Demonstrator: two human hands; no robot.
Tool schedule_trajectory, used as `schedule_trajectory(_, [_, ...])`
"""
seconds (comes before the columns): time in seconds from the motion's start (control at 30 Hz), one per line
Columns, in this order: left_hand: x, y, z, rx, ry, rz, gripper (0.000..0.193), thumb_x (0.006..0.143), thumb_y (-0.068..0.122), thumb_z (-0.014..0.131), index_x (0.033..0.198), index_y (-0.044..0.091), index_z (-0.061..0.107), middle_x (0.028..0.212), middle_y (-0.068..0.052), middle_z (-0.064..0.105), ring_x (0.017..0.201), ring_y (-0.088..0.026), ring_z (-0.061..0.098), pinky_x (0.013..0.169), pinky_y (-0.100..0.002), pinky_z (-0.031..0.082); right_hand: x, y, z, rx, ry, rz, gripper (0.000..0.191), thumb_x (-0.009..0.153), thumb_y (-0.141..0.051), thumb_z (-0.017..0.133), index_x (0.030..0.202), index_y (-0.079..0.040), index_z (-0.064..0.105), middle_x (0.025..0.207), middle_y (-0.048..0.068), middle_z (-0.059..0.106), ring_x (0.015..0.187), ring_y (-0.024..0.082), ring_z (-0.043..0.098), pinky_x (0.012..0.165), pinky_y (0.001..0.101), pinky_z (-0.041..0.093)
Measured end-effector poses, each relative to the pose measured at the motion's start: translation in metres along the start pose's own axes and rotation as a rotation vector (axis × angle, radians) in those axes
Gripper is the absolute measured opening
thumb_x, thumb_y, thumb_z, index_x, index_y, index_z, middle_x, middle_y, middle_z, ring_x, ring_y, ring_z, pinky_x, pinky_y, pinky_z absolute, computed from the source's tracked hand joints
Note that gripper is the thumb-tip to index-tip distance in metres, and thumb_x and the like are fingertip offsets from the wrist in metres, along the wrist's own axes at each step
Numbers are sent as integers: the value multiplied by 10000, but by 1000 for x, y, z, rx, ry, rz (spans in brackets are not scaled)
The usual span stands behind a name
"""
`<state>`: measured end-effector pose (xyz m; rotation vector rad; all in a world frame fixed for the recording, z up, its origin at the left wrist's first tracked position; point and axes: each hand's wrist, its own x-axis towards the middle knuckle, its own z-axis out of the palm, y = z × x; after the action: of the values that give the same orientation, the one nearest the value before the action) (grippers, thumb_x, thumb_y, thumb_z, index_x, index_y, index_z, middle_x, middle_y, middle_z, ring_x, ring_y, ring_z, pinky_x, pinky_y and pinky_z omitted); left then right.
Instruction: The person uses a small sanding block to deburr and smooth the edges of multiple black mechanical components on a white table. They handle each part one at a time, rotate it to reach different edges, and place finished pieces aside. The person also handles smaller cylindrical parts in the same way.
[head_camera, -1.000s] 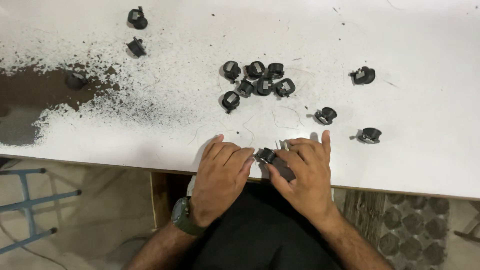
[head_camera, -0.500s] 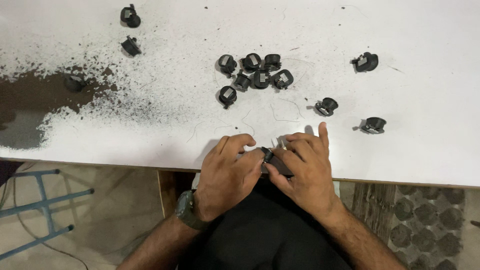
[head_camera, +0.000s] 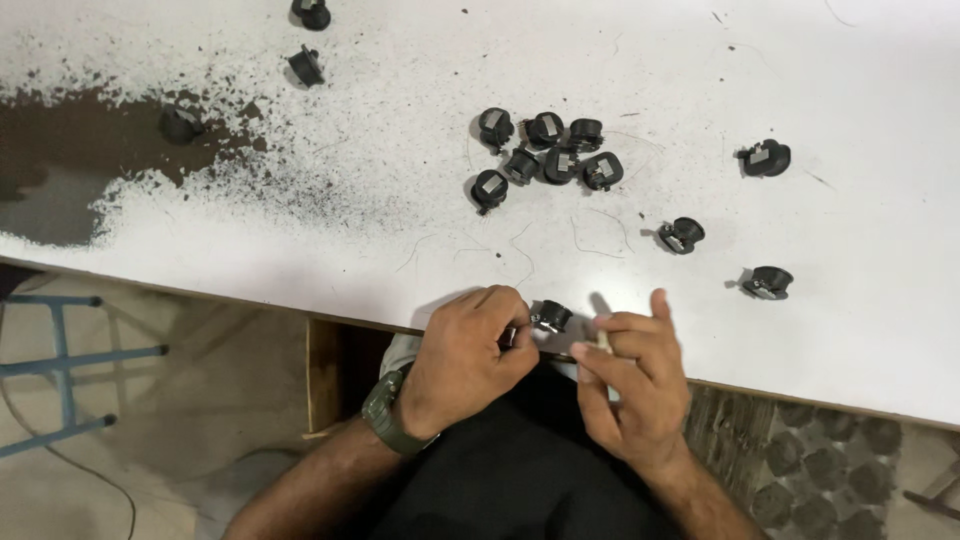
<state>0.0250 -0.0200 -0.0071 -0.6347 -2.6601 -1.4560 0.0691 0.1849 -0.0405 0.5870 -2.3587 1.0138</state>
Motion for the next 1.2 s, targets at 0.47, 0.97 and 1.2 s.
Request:
schedule_trajectory(0.47, [-6, -5, 5, -48, 16, -14, 142, 782, 51, 713, 855, 59, 592, 769, -71, 637, 698, -247, 638, 618, -390, 512, -13, -10, 25, 16, -6, 84, 335, 813, 47, 757, 1094, -49, 602, 1044, 104, 692, 1129, 274, 692, 1243, 591, 353])
schedule_trajectory(0.97, [-21, -5, 11, 308, 141, 199, 300, 845, 155, 804, 1083, 22, 679, 973, -97, 655, 833, -247, 651, 698, -388, 533, 20, -10, -8, -140, -147, 176, 486, 761, -187, 792, 1208, -34, 676, 1075, 152, 552, 1235, 362, 503, 1215, 634, 131])
schedule_trajectory(1.2, [-27, -16, 13, 401, 181, 303, 227, 884, 87, 804, 1091, 69, 713, 1101, -73, 600, 932, -212, 640, 755, -345, 545, 23, -8, 0, -213, -204, 216, 358, 791, -239, 861, 1096, -93, 744, 1012, 60, 585, 1207, 277, 555, 1265, 639, 132])
